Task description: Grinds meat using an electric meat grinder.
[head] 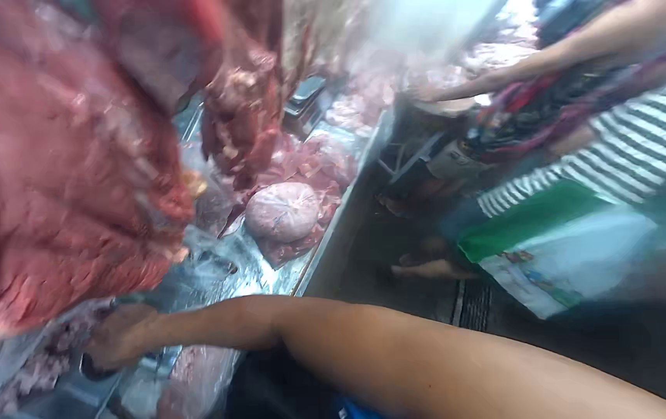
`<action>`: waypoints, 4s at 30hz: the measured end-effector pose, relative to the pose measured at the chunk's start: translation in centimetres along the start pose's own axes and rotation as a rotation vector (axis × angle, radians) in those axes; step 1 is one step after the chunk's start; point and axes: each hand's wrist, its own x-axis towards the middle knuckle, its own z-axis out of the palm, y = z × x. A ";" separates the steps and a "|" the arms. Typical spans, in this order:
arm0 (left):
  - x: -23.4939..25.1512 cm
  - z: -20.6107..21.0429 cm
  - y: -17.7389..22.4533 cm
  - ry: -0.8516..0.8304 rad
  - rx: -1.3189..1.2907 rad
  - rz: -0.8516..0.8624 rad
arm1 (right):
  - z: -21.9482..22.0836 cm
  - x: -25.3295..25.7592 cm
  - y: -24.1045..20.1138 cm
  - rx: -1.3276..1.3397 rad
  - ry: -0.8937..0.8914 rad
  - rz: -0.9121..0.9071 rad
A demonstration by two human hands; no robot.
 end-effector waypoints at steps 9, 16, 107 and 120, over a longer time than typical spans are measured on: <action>2.2 -0.5 -1.5 0.257 -0.470 -0.364 | 1.9 1.6 0.3 -0.108 -0.113 -0.024; 1.3 -2.9 -1.8 0.470 -0.701 -0.339 | 2.0 2.4 0.1 -0.227 -0.110 -0.067; 1.0 -1.1 -1.4 0.286 -0.592 -0.255 | 4.1 1.9 -1.4 0.025 0.008 -0.116; -0.6 -0.2 -2.0 0.309 -0.560 -0.249 | 2.9 -3.5 0.1 0.187 0.384 -0.430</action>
